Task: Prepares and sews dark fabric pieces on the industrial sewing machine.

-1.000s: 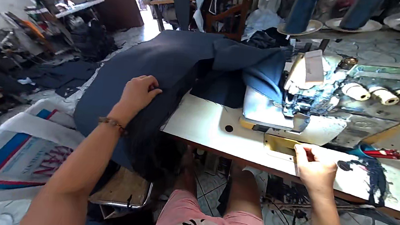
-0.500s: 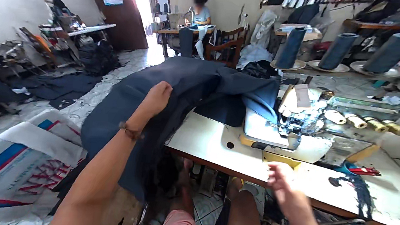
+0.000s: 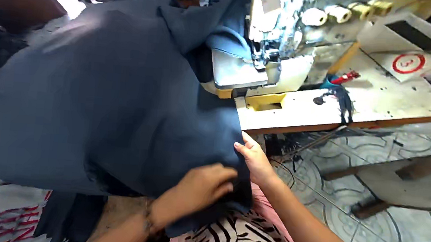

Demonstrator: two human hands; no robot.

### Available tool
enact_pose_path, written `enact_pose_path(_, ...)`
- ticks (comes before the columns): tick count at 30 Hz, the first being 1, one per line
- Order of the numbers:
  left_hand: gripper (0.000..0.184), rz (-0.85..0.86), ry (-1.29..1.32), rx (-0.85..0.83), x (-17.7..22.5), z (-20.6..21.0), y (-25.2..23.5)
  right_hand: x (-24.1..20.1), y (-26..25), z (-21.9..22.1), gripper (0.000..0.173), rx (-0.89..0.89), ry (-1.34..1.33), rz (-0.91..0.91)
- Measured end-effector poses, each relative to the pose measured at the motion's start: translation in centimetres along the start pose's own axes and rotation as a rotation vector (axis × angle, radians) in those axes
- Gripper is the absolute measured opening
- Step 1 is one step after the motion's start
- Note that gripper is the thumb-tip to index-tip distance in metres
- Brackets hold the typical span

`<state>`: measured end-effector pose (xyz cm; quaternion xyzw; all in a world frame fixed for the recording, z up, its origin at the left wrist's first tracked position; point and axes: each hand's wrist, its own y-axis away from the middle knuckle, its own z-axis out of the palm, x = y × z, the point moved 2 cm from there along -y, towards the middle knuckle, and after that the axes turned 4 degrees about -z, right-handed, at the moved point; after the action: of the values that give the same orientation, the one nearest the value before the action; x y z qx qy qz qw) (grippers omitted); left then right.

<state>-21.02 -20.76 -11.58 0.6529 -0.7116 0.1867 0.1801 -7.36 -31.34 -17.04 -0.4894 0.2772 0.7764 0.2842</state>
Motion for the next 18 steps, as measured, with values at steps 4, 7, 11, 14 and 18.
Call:
enact_pose_path(4, 0.03, 0.065, -0.165, 0.288, -4.5, -4.2, -8.0, 2.7, 2.7, -1.0, 0.043, -0.029, 0.135, -0.195)
enact_pose_path(7, 0.043, -0.046, -0.173, 0.217, -5.3, -4.9, -10.6, 4.1, 4.7, -1.8, 0.042, -0.01, 0.116, -0.194)
enact_pose_path(11, 0.032, -0.027, -0.156, 0.199, -6.4, -3.2, -11.5, 4.5, 5.0, -3.7, 0.042, -0.112, 0.029, -0.105)
enact_pose_path(14, 0.019, 0.066, -0.13, 0.153, -6.6, -2.6, -12.0, 3.3, 2.1, -3.8, 0.043, -0.144, 0.049, -0.076)
enact_pose_path(18, 0.008, 0.184, -0.009, 0.144, -5.4, -3.9, -11.5, 2.5, -1.4, -2.5, 0.023, -0.059, 0.006, -0.114)
